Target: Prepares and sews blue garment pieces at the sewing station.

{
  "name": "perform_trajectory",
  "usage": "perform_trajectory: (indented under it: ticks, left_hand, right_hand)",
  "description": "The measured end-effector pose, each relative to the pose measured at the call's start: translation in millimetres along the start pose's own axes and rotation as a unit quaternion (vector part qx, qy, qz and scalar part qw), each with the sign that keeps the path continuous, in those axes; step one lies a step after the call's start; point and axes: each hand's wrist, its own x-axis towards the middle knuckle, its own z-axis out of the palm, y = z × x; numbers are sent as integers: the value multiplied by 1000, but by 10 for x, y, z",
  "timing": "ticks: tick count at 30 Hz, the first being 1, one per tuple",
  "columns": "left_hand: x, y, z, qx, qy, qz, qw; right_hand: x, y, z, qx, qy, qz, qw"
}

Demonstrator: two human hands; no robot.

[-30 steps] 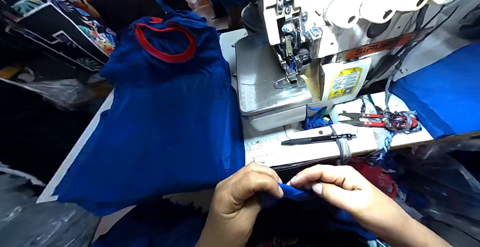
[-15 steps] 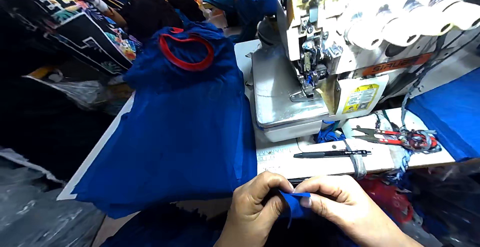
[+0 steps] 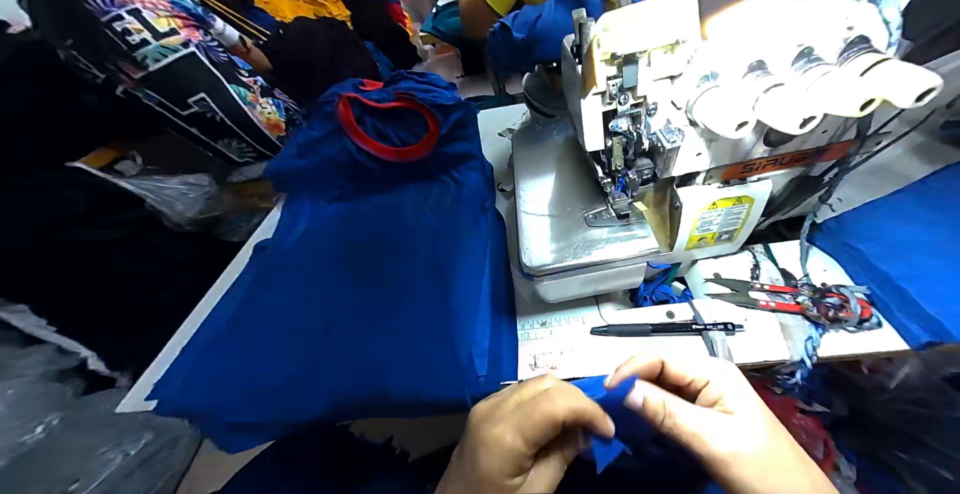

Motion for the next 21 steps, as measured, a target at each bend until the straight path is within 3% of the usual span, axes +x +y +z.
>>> perform_trajectory:
  ticks: [3, 9, 16, 21]
  left_hand:
    - [48, -2, 63, 6, 28, -30, 999]
    - [30, -26, 111, -10, 37, -5, 999]
    - [28, 56, 227, 56, 109, -57, 991]
    - [88, 94, 213, 46, 106, -85, 990]
  right_hand:
    - [-40, -93, 81, -7, 9, -6, 1000]
    - [-76, -128, 64, -38, 14, 29, 999]
    - [-155, -160, 99, -72, 18, 6, 997]
    - [-180, -164, 104, -97, 14, -29, 995]
